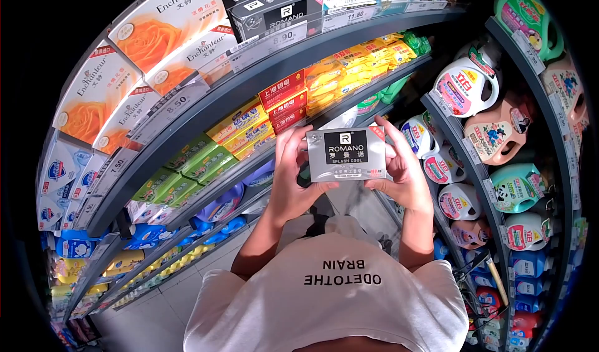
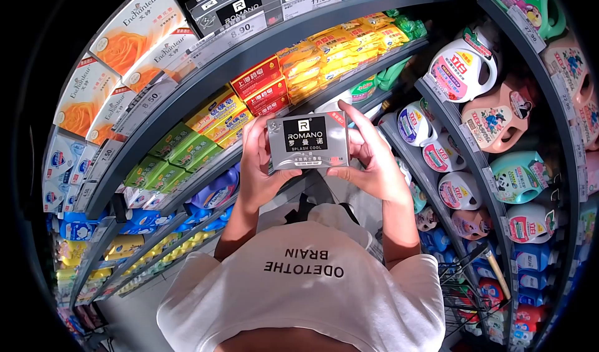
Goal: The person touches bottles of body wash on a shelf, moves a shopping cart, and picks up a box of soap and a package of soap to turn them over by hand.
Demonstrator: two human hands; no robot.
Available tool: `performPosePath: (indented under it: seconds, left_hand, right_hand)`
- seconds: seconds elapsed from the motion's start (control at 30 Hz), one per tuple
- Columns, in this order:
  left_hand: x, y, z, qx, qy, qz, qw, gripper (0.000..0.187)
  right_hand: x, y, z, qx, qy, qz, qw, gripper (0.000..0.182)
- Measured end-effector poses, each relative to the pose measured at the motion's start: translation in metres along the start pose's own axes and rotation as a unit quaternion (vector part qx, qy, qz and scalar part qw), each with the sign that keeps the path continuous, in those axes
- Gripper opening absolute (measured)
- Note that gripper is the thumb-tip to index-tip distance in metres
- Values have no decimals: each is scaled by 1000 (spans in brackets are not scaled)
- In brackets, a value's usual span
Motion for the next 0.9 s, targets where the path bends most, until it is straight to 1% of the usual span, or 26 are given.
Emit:
performPosePath:
  seconds: [0.1, 0.43, 0.7, 0.9]
  left_hand:
    - [1, 0, -1, -1, 4, 0, 1000, 91]
    - [0, -1, -2, -5, -9, 4, 1000, 90]
    - [-3, -2, -2, -6, -1, 10, 1000, 91]
    - [-3, -2, -2, -6, 3, 11, 1000, 90]
  right_hand:
    - [-2, -1, -1, 17, 1, -10, 1000, 94]
    - [0, 1, 0, 11, -13, -17, 1000, 96]
    - [0, 1, 0, 20, -9, -28, 999, 96]
    - [4, 3, 1, 6, -5, -29, 1000, 98]
Point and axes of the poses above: each hand's wrist, its own z-axis away from the middle knuckle, its own y-axis out of the back of the hand, x = y × z, the point moved 5 cm from there along -z, towards the middle knuckle, and after that the axes turned 9 degrees about -x, right-handed, at the moved point
